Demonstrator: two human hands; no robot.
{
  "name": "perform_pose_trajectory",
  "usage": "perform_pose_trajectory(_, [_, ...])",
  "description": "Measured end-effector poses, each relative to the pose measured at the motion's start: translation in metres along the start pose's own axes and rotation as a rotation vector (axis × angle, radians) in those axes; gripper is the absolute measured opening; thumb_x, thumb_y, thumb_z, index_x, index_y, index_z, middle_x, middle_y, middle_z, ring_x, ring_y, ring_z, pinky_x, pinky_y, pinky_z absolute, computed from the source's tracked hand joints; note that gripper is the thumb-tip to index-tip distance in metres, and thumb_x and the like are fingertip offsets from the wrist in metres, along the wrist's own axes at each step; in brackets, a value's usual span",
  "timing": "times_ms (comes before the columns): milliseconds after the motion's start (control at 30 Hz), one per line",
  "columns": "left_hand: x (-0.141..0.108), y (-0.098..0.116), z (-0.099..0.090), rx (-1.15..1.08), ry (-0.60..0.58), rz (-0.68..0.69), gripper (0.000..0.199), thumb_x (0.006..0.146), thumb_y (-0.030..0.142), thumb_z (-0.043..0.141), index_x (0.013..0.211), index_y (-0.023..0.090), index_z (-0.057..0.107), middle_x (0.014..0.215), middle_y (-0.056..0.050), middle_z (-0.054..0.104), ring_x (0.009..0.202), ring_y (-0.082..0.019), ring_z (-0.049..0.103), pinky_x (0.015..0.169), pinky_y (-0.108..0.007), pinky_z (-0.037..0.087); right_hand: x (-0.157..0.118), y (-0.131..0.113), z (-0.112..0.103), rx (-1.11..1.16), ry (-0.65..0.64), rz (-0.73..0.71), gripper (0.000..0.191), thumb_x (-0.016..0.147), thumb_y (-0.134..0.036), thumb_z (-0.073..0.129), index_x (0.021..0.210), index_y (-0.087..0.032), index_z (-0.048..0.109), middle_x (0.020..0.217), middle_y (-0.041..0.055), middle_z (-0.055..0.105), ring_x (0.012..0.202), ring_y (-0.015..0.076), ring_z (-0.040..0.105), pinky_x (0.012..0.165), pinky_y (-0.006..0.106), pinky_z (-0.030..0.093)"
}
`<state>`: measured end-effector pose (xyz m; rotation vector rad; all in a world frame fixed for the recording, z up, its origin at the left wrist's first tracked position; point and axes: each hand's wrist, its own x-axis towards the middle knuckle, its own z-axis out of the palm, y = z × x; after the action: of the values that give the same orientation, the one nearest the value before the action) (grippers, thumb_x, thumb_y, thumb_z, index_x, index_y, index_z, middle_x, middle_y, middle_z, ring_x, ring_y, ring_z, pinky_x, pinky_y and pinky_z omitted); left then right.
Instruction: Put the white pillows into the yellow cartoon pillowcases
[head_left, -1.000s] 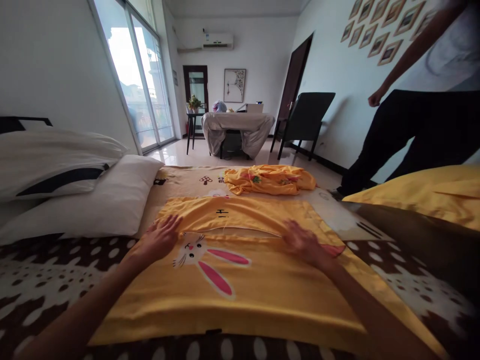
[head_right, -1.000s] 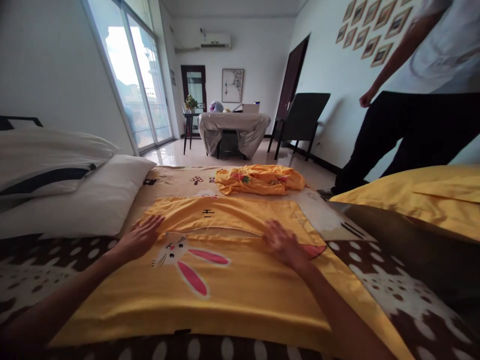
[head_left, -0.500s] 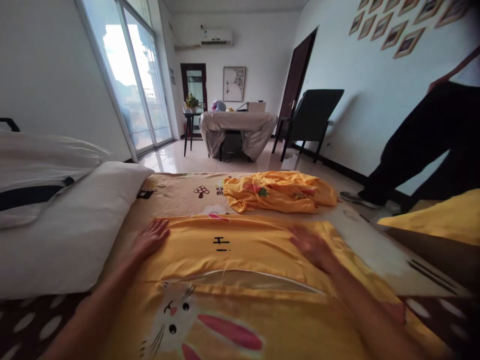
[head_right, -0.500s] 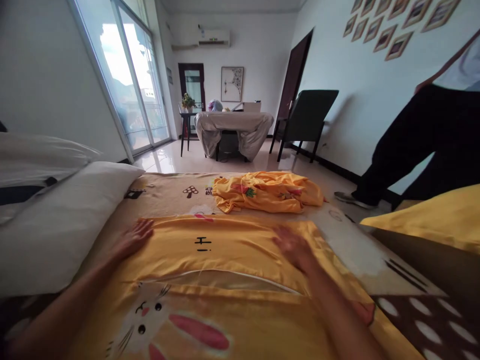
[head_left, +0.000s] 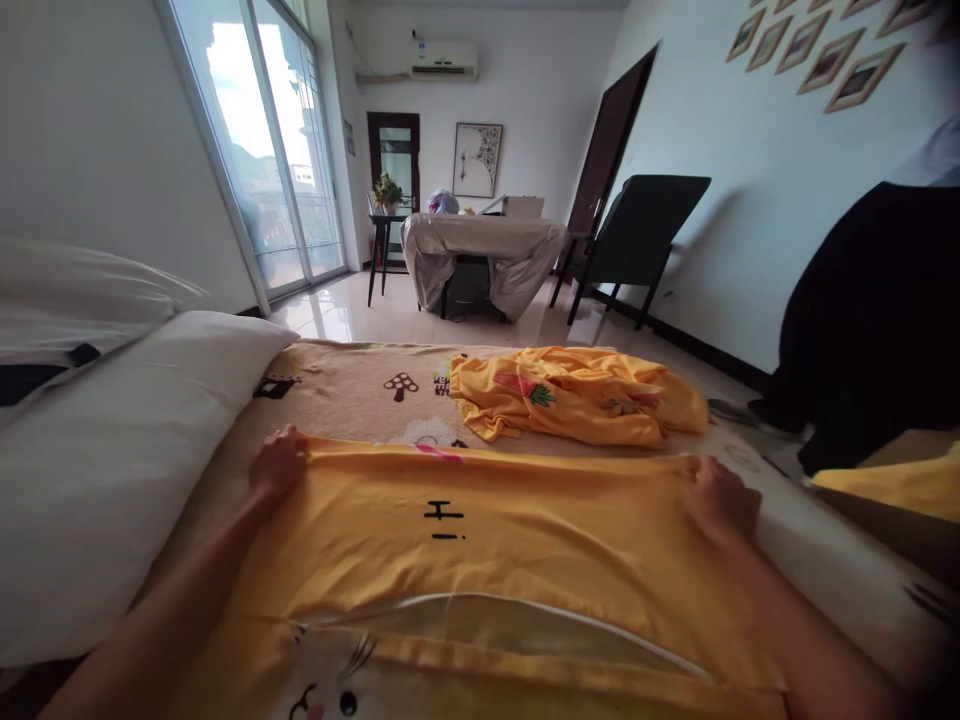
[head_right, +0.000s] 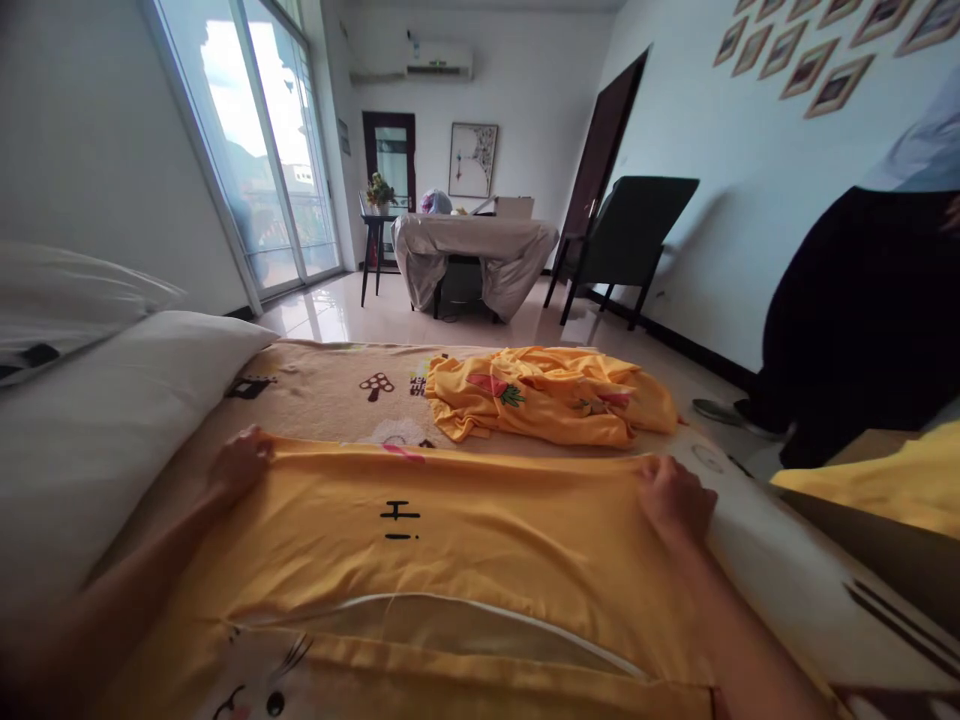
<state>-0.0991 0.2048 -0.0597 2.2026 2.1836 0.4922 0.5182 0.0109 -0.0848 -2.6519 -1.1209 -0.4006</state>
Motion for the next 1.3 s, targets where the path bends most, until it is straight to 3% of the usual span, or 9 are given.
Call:
perform_pose_trajectory(167, [-0.014,0.02,-0.014,0.089,0.177,0.081,0.042,0.094,0.024,0.027,0.122,0.003,0.051,0.124,-0.025,0.053,0.117,-0.036,0.049,0.095,-0.051,0.04,-0.02,-0.021,-0.028,0.055,0.15,-0.03,0.04,0.089,-0.028,0.039,0.113,-0.002,0.056,0.111,0.0327,0.056,0.108,0.0425,0.051,0.081,0.053,0.036])
perform_pose_trajectory(367, [-0.065,0.147,0.011,-0.003,-0.052,0.773,0.051,0.089,0.013,0.031,0.138,0.012,0.043,0.151,-0.01,0.034,0.142,-0.02,0.025,0.116,-0.036,0.021,-0.108,-0.185,-0.051,0.36,-0.164,-0.663,0.043,0.093,-0.028,0.032,0.126,-0.016,0.055,0.131,0.011,0.057,0.123,0.02,0.049,0.104,0.033,0.035])
perform_pose_trajectory(467, [-0.087,0.187,0.034,-0.09,-0.219,0.824,0.053,0.092,0.02,0.031,0.145,0.012,0.034,0.151,-0.011,0.031,0.142,-0.021,0.025,0.116,-0.039,0.022,-0.147,-0.24,-0.041,0.381,-0.287,-0.806,0.044,0.094,-0.031,0.031,0.132,-0.023,0.053,0.139,0.0043,0.052,0.128,0.0164,0.046,0.105,0.033,0.035])
perform_pose_trajectory(567, [-0.081,0.155,0.037,-0.091,-0.281,0.735,0.054,0.097,0.04,0.025,0.147,0.023,0.029,0.154,-0.004,0.024,0.144,-0.021,0.02,0.116,-0.045,0.02,-0.139,-0.213,-0.028,0.35,-0.327,-0.814,0.05,0.095,-0.042,0.029,0.139,-0.023,0.045,0.146,0.0063,0.042,0.136,0.0216,0.036,0.109,0.045,0.029])
perform_pose_trajectory(767, [-0.044,-0.003,0.003,0.101,-0.317,0.291,0.06,0.095,0.046,0.023,0.149,0.021,0.023,0.155,-0.007,0.016,0.145,-0.025,0.014,0.114,-0.053,0.015,-0.069,-0.027,-0.006,0.102,-0.256,-0.567,0.053,0.091,-0.042,0.027,0.136,-0.024,0.049,0.146,0.0084,0.041,0.137,0.0252,0.035,0.108,0.052,0.029])
perform_pose_trajectory(867, [-0.047,-0.034,-0.01,0.187,-0.225,0.194,0.056,0.094,0.037,0.026,0.146,0.016,0.032,0.153,-0.013,0.024,0.143,-0.029,0.021,0.111,-0.06,0.017,-0.066,0.02,-0.016,-0.009,-0.138,-0.343,0.056,0.087,-0.037,0.03,0.133,-0.016,0.051,0.146,0.014,0.041,0.137,0.0314,0.033,0.108,0.063,0.02])
perform_pose_trajectory(1033, [-0.09,0.025,-0.028,0.103,-0.102,0.492,0.051,0.093,0.028,0.032,0.141,0.014,0.042,0.149,-0.013,0.034,0.14,-0.025,0.029,0.114,-0.049,0.021,-0.101,-0.035,-0.055,0.215,-0.102,-0.514,0.054,0.088,-0.026,0.023,0.13,-0.008,0.054,0.14,0.0213,0.045,0.136,0.0316,0.035,0.106,0.06,0.024])
perform_pose_trajectory(1167, [-0.144,0.095,-0.033,-0.098,-0.363,0.954,0.053,0.096,0.046,0.029,0.145,0.028,0.033,0.151,-0.003,0.031,0.142,-0.02,0.026,0.115,-0.044,0.023,-0.136,-0.109,-0.064,0.306,-0.298,-0.786,0.051,0.094,-0.041,0.026,0.133,-0.024,0.054,0.139,0.0061,0.051,0.133,0.0195,0.041,0.107,0.039,0.034])
perform_pose_trajectory(1300, [-0.172,0.107,-0.022,-0.186,-0.456,1.073,0.054,0.096,0.049,0.031,0.147,0.033,0.028,0.154,-0.002,0.026,0.143,-0.021,0.021,0.116,-0.048,0.02,-0.152,-0.123,-0.051,0.313,-0.417,-0.916,0.053,0.094,-0.055,0.026,0.141,-0.036,0.04,0.148,-0.0001,0.038,0.137,0.0202,0.034,0.109,0.045,0.031])
